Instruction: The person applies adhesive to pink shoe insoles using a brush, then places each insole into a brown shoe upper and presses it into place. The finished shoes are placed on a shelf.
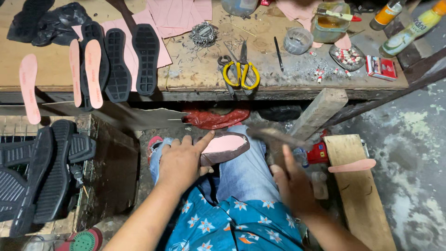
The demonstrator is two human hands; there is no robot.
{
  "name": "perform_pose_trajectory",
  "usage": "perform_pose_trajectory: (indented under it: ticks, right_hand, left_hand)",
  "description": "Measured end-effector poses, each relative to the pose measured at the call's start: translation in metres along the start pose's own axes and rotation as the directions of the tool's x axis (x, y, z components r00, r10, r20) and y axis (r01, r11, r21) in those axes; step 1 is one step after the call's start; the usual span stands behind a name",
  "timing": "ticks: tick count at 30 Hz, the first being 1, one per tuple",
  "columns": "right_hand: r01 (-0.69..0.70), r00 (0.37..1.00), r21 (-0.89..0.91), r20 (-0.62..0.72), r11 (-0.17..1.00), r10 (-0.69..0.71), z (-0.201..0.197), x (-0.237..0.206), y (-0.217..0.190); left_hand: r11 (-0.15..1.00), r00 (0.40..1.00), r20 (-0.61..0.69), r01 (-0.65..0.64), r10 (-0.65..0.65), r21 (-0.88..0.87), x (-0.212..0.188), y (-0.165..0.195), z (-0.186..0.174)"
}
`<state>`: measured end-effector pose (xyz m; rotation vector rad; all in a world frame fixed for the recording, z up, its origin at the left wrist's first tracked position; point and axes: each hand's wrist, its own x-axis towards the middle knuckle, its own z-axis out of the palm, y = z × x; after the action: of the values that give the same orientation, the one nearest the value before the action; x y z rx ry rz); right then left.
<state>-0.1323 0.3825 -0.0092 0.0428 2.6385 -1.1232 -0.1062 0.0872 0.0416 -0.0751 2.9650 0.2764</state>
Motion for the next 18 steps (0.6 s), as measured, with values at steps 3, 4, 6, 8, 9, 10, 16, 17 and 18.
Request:
perform_pose_trajectory:
  ticks: [3,4,6,8,9,10,16,17,18]
  right_hand:
    - [0.540,0.841,-0.069,0.013,0.839,-0.541,0.002,-0.003,0.009]
    - [0.516,0.856,-0.071,-0.008,0.854,-0.517,0.002,0.000,0.011]
    - [0.428,0.901,-0.067,-0.038,0.901,-0.431,0.003,0.000,0.015]
    - [0.511,0.853,-0.177,-0.014,0.841,-0.522,0.006,0.002,0.016]
    - [0.550,0.826,-0.226,0.004,0.804,-0.564,0.006,0.002,0.015]
    - [0.512,0.856,-0.176,0.025,0.841,-0.516,0.007,0.001,0.015]
    - [-0.028,1.000,0.177,0.005,0.984,0.027,0.005,0.003,0.001]
    - [0.159,0.987,0.104,0.023,0.982,-0.162,0.002,0.004,-0.002]
    - [0.344,0.937,0.037,0.049,0.938,-0.345,0.001,0.004,-0.005]
  left_hand:
    - [1.000,0.999,0.039,-0.001,0.000,0.019,0.001,0.000,0.000]
    - [1.000,1.000,0.010,0.000,0.000,0.021,0.002,-0.001,0.000]
    - [1.000,1.000,-0.007,-0.012,0.012,0.020,0.001,0.000,0.001]
    - [1.000,0.999,-0.035,-0.020,0.020,0.006,0.000,0.001,0.002]
    - [1.000,0.999,-0.048,-0.021,0.021,0.002,0.000,0.001,0.002]
    - [1.000,1.000,-0.021,-0.017,0.017,0.005,-0.001,0.002,0.003]
    - [1.000,0.999,-0.047,-0.014,0.014,0.004,-0.003,-0.002,0.004]
    - [1.000,0.998,-0.055,-0.020,0.020,0.004,-0.004,-0.002,0.004]
    - [1.000,0.997,-0.066,-0.029,0.029,0.005,-0.004,-0.002,0.005]
